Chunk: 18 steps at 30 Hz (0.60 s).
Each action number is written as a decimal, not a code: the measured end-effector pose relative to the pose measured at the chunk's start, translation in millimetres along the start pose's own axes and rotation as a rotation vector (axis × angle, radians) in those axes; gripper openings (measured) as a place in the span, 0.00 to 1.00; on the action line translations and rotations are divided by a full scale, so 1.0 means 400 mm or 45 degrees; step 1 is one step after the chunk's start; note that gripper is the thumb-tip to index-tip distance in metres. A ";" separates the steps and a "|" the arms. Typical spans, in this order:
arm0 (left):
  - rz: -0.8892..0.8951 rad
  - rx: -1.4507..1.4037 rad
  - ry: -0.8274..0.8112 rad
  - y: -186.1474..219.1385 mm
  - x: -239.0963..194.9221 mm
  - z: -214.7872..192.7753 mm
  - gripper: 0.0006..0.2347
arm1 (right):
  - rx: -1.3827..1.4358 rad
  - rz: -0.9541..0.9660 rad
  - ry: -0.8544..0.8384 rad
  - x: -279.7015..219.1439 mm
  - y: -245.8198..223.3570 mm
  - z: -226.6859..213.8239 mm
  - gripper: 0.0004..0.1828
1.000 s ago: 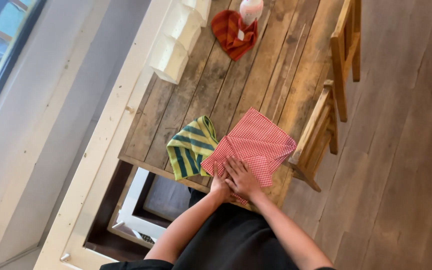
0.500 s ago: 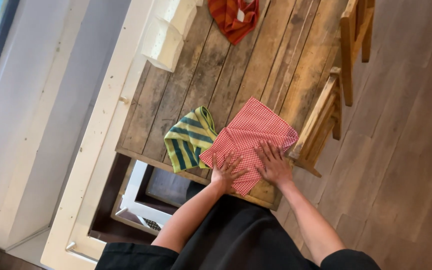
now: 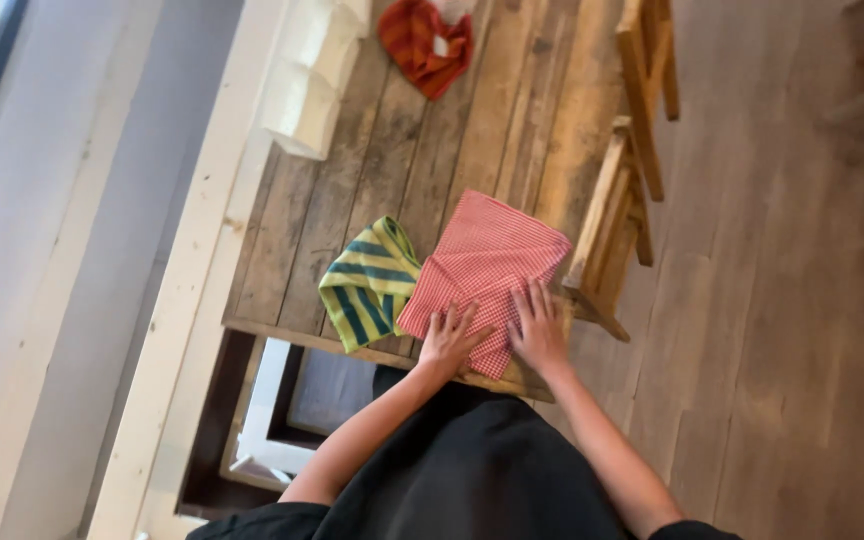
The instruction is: Folding several red and white checkered napkins and a striped cloth on a wooden dining table.
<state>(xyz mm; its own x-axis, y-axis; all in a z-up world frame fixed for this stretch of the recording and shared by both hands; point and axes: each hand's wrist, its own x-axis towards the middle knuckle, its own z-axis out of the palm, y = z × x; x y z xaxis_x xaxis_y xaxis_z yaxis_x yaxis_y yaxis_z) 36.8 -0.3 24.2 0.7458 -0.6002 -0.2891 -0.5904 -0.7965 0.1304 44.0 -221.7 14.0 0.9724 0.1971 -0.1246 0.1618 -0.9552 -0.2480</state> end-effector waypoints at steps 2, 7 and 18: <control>0.098 0.088 0.158 -0.021 0.014 0.031 0.39 | 0.129 0.088 0.111 -0.060 -0.029 -0.001 0.38; 0.361 -0.003 0.326 -0.081 -0.033 -0.001 0.23 | 0.431 0.188 0.345 -0.185 -0.076 -0.011 0.31; 0.790 -0.205 0.369 -0.219 -0.025 -0.038 0.15 | 0.543 0.395 0.451 -0.212 -0.265 0.000 0.29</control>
<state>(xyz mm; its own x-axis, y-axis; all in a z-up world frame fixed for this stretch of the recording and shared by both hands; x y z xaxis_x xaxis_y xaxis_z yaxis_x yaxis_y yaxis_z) 85.9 74.2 30.1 0.3511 -0.9249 0.1459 -0.8972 -0.2878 0.3349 -55.5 -137.2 50.8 0.9717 -0.2299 0.0552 -0.1468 -0.7696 -0.6214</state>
